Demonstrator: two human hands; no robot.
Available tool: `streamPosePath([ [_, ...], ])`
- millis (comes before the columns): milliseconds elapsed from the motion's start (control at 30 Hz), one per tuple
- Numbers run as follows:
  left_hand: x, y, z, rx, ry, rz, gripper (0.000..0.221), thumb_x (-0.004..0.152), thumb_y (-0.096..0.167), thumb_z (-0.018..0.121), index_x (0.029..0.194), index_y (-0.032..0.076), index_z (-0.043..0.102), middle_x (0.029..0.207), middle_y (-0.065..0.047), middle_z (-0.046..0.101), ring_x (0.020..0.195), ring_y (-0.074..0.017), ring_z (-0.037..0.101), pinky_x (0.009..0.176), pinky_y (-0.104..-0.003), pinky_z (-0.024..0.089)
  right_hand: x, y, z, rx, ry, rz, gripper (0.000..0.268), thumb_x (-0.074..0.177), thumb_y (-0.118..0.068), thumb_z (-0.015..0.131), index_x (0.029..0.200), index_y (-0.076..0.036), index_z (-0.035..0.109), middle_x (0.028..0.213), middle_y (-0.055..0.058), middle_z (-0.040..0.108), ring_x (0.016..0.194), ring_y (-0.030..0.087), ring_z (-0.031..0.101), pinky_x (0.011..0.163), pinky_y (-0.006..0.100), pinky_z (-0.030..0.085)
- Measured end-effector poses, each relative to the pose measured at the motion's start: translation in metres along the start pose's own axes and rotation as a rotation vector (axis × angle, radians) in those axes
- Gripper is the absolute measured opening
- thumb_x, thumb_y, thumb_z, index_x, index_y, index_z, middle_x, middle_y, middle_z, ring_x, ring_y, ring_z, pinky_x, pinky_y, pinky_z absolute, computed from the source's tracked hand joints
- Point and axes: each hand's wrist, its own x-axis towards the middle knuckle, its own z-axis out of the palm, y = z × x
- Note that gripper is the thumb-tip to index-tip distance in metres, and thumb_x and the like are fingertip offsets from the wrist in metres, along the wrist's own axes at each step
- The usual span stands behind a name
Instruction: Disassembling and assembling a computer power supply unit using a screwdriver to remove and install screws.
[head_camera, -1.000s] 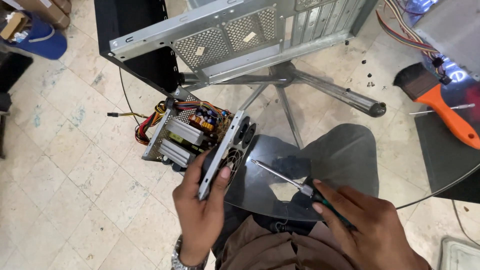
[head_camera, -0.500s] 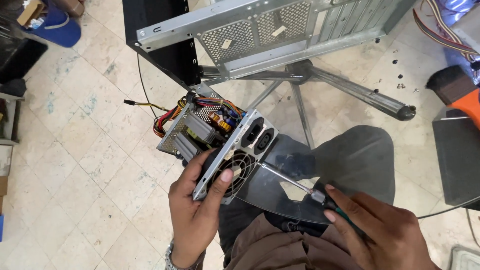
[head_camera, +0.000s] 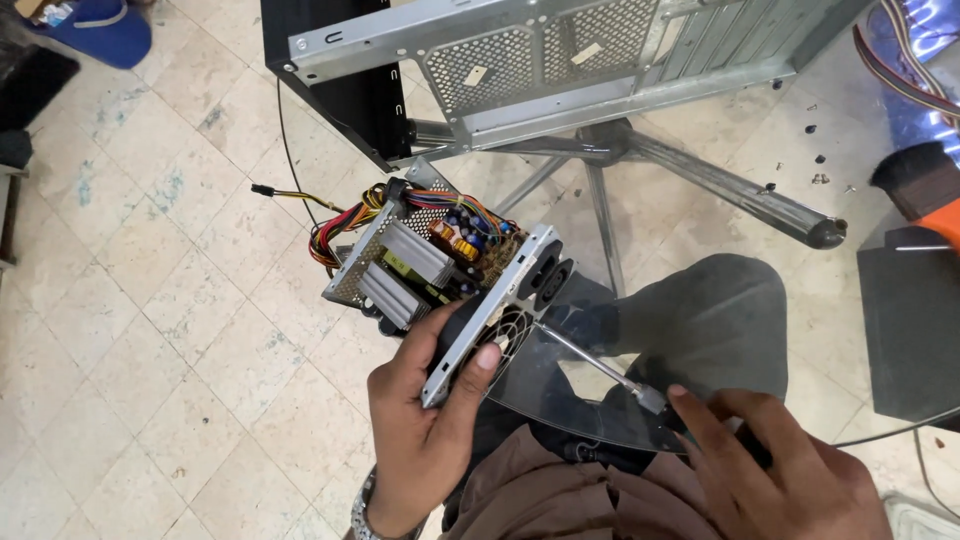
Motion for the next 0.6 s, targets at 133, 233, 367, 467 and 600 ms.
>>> streamPosePath([
  [133,-0.003,-0.005,0.004,0.054,-0.004,0.038,0.036,0.094,0.026,0.069,0.124,0.007,0.069,0.096,-0.001,0.080,0.077,-0.0074,0.070,0.070,-0.022,0.059,0.002,0.000,0.000,0.036,-0.106,-0.027,0.042,0.090,-0.040,0.068,0.123,-0.014,0.073,0.097,-0.001,0.071,0.085,0.014,0.071,0.061,0.036,0.062],
  [233,-0.004,-0.006,0.004,0.075,-0.008,0.044,0.036,0.094,0.029,0.068,0.123,0.007,0.069,0.088,0.001,0.077,0.068,-0.0065,0.064,0.062,-0.023,0.055,0.019,-0.006,-0.010,0.299,-0.323,0.287,0.048,0.084,-0.048,0.069,0.129,-0.031,0.068,0.103,-0.005,0.079,0.079,0.020,0.081,0.062,0.044,0.060],
  [367,-0.004,-0.006,0.002,0.102,-0.033,0.093,0.039,0.096,0.030,0.065,0.128,0.008,0.065,0.104,-0.004,0.081,0.082,-0.0127,0.076,0.069,-0.026,0.063,0.017,-0.006,-0.011,0.202,-0.109,-0.011,0.035,0.084,-0.030,0.076,0.109,-0.006,0.073,0.099,0.010,0.072,0.087,0.027,0.072,0.072,0.047,0.065],
  [467,-0.005,-0.007,0.002,0.100,-0.021,0.104,0.039,0.096,0.030,0.065,0.128,0.007,0.066,0.108,-0.005,0.080,0.087,-0.0143,0.077,0.074,-0.028,0.063,0.029,-0.014,-0.023,0.550,-0.343,0.528,0.032,0.091,-0.040,0.061,0.111,-0.024,0.079,0.080,-0.005,0.083,0.060,0.013,0.079,0.056,0.038,0.053],
  [600,-0.006,-0.009,0.003,0.125,-0.019,0.089,0.039,0.096,0.032,0.065,0.127,0.008,0.066,0.090,0.000,0.077,0.064,-0.0083,0.065,0.056,-0.025,0.055,0.050,-0.016,-0.031,0.506,-0.675,0.957,0.061,0.065,-0.044,0.091,0.124,-0.039,0.072,0.127,-0.007,0.078,0.121,0.016,0.075,0.106,0.041,0.060],
])
